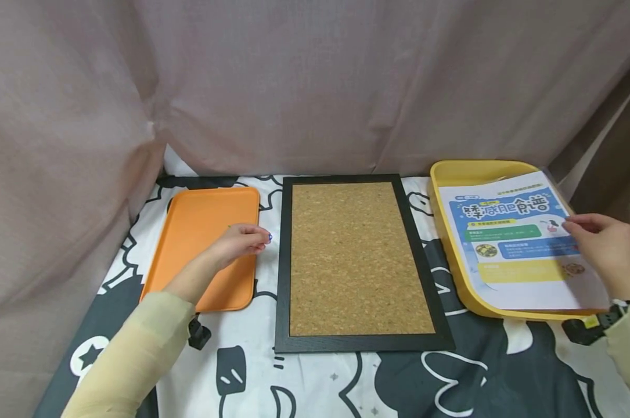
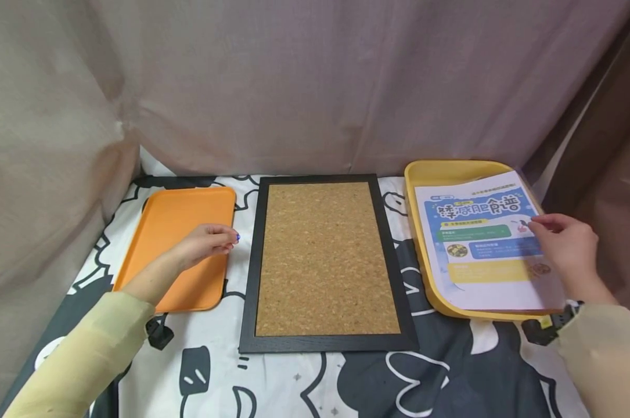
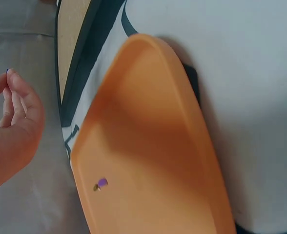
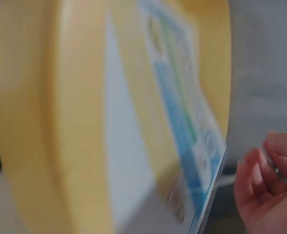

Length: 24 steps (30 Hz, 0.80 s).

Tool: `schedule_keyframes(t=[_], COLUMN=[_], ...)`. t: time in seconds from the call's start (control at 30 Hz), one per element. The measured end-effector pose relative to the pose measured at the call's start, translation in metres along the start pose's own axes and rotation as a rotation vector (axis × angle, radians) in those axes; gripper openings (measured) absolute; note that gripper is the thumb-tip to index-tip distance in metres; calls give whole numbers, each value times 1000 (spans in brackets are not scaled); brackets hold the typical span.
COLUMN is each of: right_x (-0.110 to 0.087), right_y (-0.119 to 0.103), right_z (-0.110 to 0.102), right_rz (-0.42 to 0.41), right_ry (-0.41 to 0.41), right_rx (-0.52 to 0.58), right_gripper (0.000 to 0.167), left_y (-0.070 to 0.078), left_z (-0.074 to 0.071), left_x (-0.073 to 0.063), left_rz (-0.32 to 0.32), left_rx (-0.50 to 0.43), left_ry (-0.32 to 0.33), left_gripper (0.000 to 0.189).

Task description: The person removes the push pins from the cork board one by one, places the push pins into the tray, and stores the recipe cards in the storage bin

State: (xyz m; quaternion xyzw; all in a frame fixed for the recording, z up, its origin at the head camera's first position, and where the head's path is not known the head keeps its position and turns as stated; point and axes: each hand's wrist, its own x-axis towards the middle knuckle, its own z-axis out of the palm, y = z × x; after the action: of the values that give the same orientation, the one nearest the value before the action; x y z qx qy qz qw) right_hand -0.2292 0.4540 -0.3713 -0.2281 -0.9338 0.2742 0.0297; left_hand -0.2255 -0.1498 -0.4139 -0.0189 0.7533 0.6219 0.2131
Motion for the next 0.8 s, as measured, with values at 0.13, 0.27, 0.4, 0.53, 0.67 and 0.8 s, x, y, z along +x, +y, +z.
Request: schedule_keyframes(t=[0.13,0.27,0.4,0.53,0.67,0.8], right_x=[-5,-12,-7,20,14,2], right_y=[-10,-22,-26,-10,-17,-32], right_z=[6,11,19,40,47,47], right_rz=[-12,-40,-97,-148,-171,-128], right_ry=[-115,-237,-292,-301,-310,-305], right_rx=[85,135,229,268,244,256], right_gripper=[72,80,66,57,62,61], left_y=[-4,-9,-17,-26,-33,-40], left_z=[-9,-20,-31,-41,-47,-52], left_x=[-6,-12,-18,-21,-22,-22], left_rz=[-15,-31,-38,-66,-118,-139], left_rx=[17,48,67,101,158,198], left_ry=[41,86,110,135,178,212], left_gripper=[29,28,30,35,36,35])
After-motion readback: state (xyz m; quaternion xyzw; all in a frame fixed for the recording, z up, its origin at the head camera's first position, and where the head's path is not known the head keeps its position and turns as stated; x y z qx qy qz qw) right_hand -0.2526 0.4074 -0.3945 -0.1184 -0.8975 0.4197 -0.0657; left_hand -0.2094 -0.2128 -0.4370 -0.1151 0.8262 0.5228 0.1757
